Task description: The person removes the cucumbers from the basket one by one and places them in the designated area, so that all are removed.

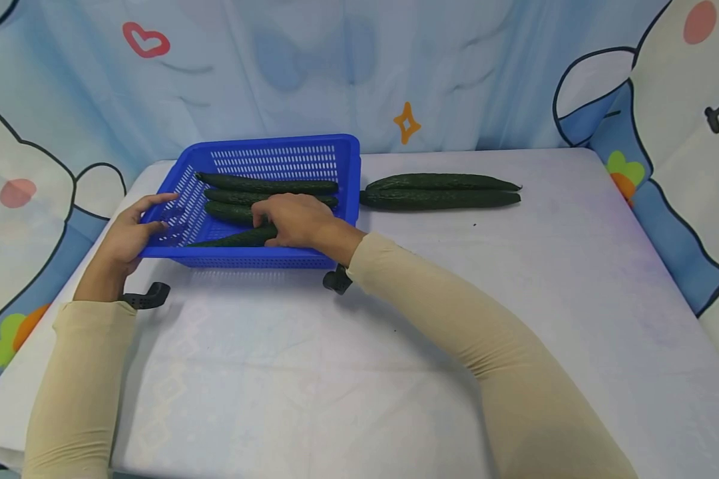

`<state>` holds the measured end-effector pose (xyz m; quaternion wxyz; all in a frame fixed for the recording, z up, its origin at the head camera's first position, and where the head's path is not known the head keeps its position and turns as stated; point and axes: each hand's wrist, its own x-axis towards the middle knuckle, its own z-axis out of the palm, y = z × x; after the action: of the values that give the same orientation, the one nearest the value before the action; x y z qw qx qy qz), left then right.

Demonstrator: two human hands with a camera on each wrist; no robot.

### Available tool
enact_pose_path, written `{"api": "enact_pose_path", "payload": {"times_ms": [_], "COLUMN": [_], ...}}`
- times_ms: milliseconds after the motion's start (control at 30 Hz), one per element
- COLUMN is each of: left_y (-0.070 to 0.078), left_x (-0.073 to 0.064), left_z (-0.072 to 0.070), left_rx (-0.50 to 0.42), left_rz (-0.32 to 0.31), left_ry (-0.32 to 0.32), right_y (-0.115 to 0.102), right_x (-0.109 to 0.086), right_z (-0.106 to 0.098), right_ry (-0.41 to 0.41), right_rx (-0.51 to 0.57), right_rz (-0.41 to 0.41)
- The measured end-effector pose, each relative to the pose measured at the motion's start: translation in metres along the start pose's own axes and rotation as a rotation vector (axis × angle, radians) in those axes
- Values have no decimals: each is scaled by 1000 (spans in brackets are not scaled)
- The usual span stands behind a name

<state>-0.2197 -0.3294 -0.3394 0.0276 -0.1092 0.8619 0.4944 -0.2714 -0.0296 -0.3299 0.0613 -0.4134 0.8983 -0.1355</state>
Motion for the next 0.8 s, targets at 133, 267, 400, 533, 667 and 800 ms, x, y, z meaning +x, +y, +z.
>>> {"api": "enact_pose_path", "payload": {"times_ms": [133, 267, 400, 533, 667, 800], "left_y": [0, 0, 0, -1, -1, -2], "left_x": [0, 0, 0, 1, 2, 1], "left_z": [0, 0, 1, 1, 0, -1], "left_rx": [-4, -24, -36, -40, -40, -42], "left_rz": [-2, -1, 6, 11, 8, 11], "left_ry": [0, -1, -3, -4, 1, 3], "right_y": [-1, -2, -2, -1, -1, -2], "right_x": [0, -1, -1, -2, -3, -5], "right_z": [0, 0, -1, -1, -2, -2], "right_ry": [23, 39, 47, 57, 85, 119], "right_rx": [-16, -17, -14, -8, 11, 15], "right_rz": [1, 9, 17, 14, 6, 5]}}
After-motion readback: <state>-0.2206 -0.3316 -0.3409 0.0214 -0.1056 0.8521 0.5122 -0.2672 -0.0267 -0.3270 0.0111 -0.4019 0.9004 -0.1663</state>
